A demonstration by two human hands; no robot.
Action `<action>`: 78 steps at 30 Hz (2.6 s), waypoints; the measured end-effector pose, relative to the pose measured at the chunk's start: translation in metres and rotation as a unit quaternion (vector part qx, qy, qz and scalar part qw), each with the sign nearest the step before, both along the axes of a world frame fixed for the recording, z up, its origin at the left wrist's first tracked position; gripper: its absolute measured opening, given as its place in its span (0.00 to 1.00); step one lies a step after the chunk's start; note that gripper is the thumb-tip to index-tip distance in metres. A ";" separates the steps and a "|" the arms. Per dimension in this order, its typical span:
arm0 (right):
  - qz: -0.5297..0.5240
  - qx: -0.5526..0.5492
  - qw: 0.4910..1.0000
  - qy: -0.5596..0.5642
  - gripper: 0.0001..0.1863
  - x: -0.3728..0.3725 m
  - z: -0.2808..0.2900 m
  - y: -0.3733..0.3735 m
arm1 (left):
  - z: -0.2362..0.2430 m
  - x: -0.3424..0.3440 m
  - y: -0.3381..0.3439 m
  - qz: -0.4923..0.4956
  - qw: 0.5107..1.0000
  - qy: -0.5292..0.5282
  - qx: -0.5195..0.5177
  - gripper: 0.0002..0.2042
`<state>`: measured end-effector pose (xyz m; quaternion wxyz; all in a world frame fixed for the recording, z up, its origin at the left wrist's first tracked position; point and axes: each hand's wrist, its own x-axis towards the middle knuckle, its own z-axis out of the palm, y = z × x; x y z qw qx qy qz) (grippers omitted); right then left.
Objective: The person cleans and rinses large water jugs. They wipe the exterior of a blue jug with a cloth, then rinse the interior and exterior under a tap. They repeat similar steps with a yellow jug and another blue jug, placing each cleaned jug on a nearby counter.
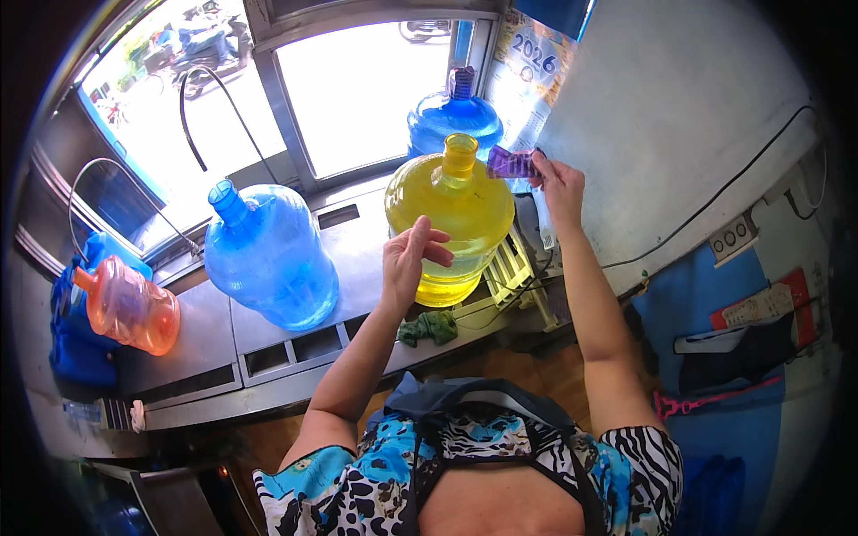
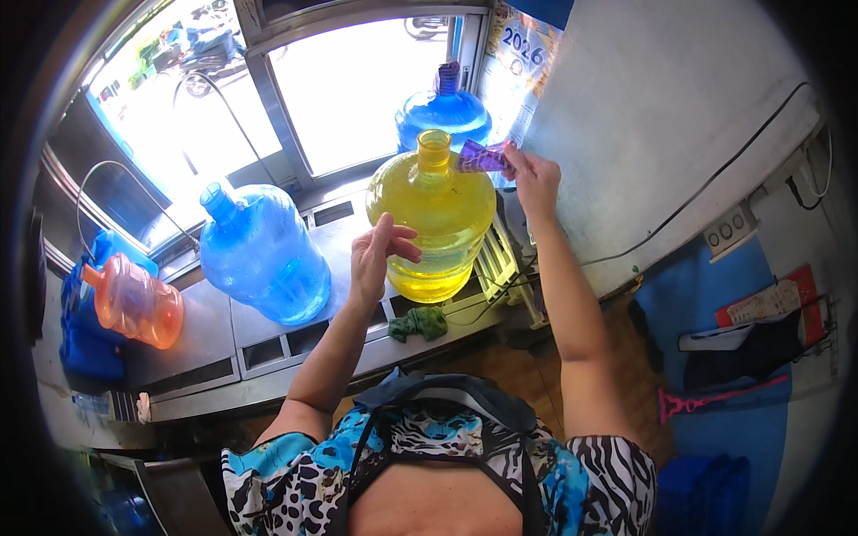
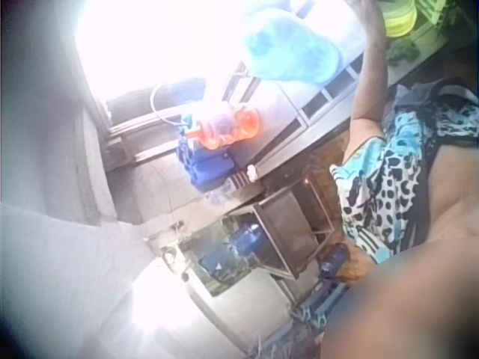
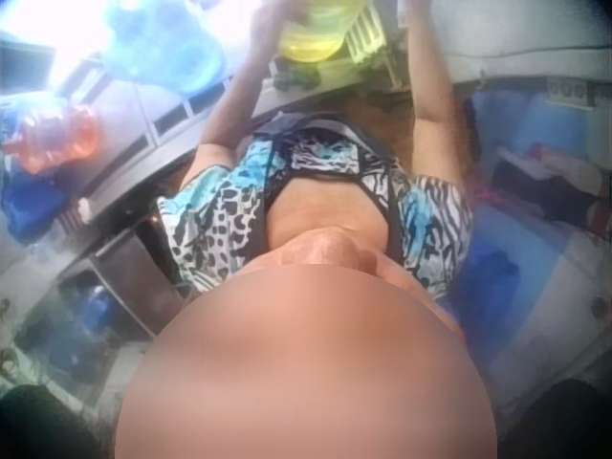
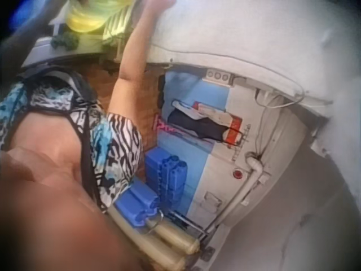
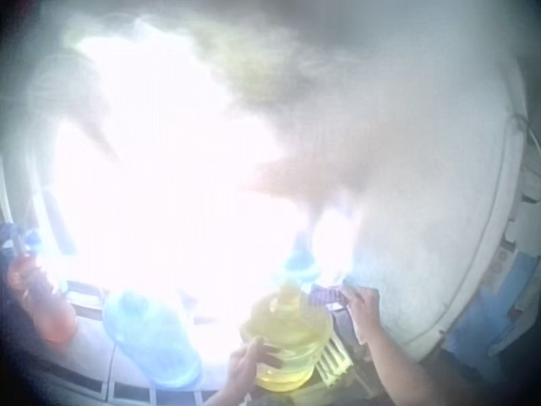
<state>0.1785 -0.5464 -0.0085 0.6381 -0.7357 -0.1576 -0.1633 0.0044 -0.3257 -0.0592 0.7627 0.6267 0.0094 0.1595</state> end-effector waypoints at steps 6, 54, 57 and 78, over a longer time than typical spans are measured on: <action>0.036 -0.124 0.991 -0.043 0.24 0.053 0.016 0.017 | 0.004 0.012 0.027 0.064 0.998 -0.010 -0.007 0.28; 0.041 0.015 0.999 -0.001 0.40 -0.068 -0.049 0.010 | 0.010 0.183 -0.005 0.103 0.972 -0.094 0.188 0.59; 0.060 0.026 0.998 0.027 0.37 -0.096 -0.075 -0.001 | 0.008 0.185 0.001 0.034 0.986 -0.087 0.136 0.58; 0.260 -0.221 0.940 0.010 0.30 -0.200 -0.157 -0.041 | -0.024 0.079 -0.013 0.313 0.787 -0.068 0.527 0.69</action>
